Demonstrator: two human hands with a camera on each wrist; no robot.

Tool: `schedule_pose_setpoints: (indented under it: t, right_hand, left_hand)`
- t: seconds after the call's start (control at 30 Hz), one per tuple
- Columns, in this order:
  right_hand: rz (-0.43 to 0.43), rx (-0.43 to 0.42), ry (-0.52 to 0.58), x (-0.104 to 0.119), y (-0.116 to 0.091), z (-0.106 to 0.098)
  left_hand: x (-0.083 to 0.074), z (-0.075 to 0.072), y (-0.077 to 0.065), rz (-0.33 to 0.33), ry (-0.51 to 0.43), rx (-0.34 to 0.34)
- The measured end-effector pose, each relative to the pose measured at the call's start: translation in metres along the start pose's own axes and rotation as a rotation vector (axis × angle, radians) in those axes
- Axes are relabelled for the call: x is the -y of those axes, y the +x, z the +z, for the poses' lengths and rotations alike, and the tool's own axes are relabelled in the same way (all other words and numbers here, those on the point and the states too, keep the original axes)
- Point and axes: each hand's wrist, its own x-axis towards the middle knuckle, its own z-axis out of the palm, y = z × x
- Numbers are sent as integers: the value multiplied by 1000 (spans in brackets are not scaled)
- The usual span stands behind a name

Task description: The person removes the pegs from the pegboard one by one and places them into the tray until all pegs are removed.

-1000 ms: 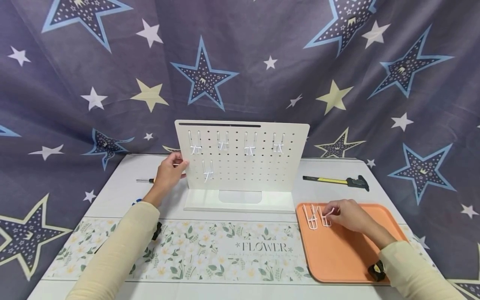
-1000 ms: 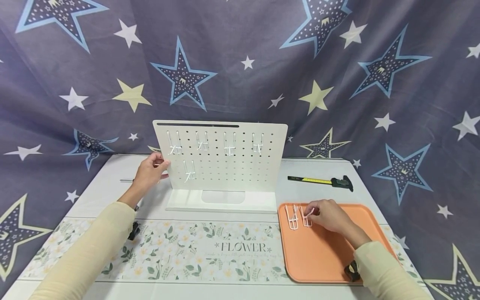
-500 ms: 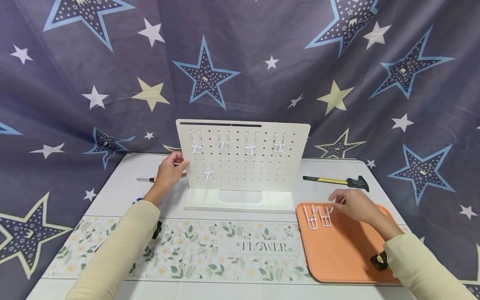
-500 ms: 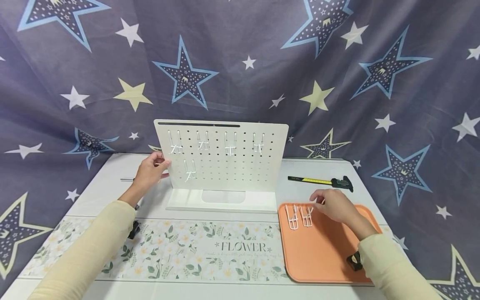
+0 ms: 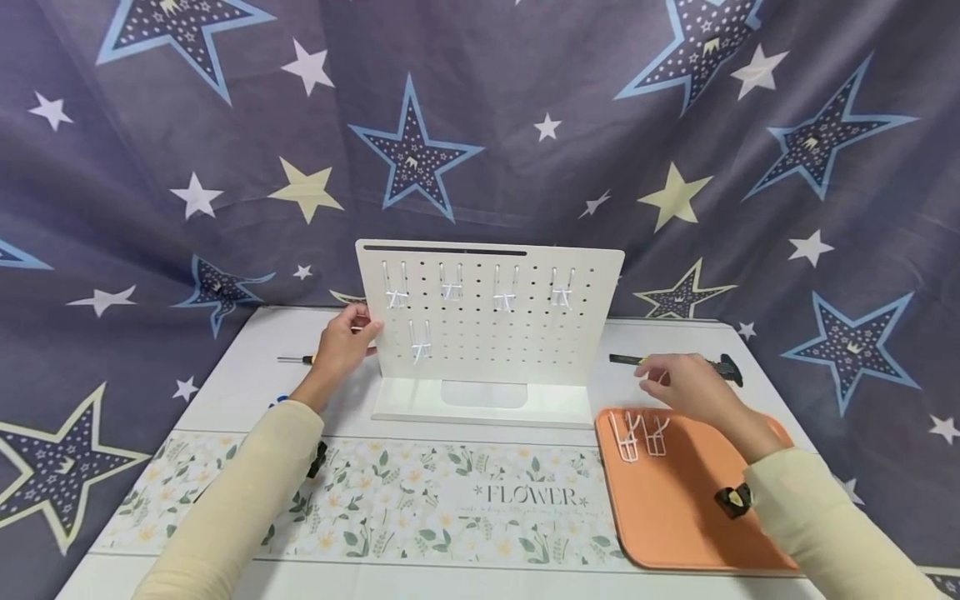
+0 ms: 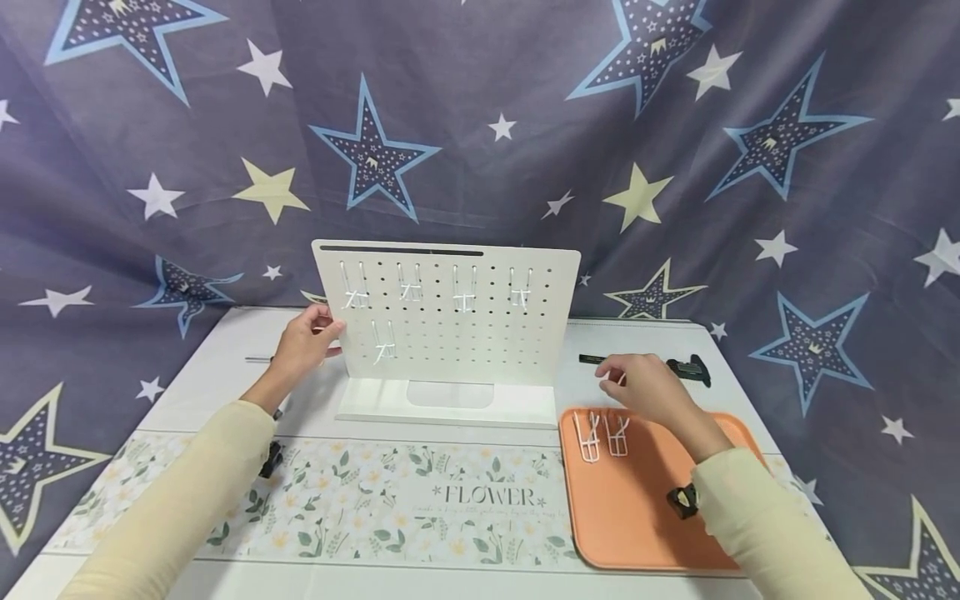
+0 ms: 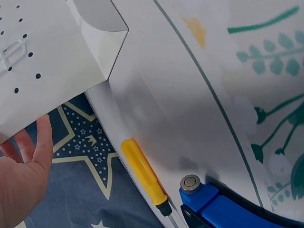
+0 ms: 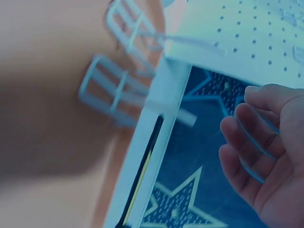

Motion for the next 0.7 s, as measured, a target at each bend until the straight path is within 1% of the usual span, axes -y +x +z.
schedule_pose_setpoints:
  t: [0.23,0.4,0.5,0.7]
  right_hand:
    - [-47,29,13,36,25,10]
    - [-71,44,30,66,44,20]
    - [-102,32,25,84,55,25]
    - [-174,-27,19,113,74,37]
  left_hand:
    - [-1,-2,0,3,-1,8]
    - [-1,-2,1,-1,15,6]
    - [-2,-1,1,1,17,7]
    - [-2,-2,0,-4,18,7]
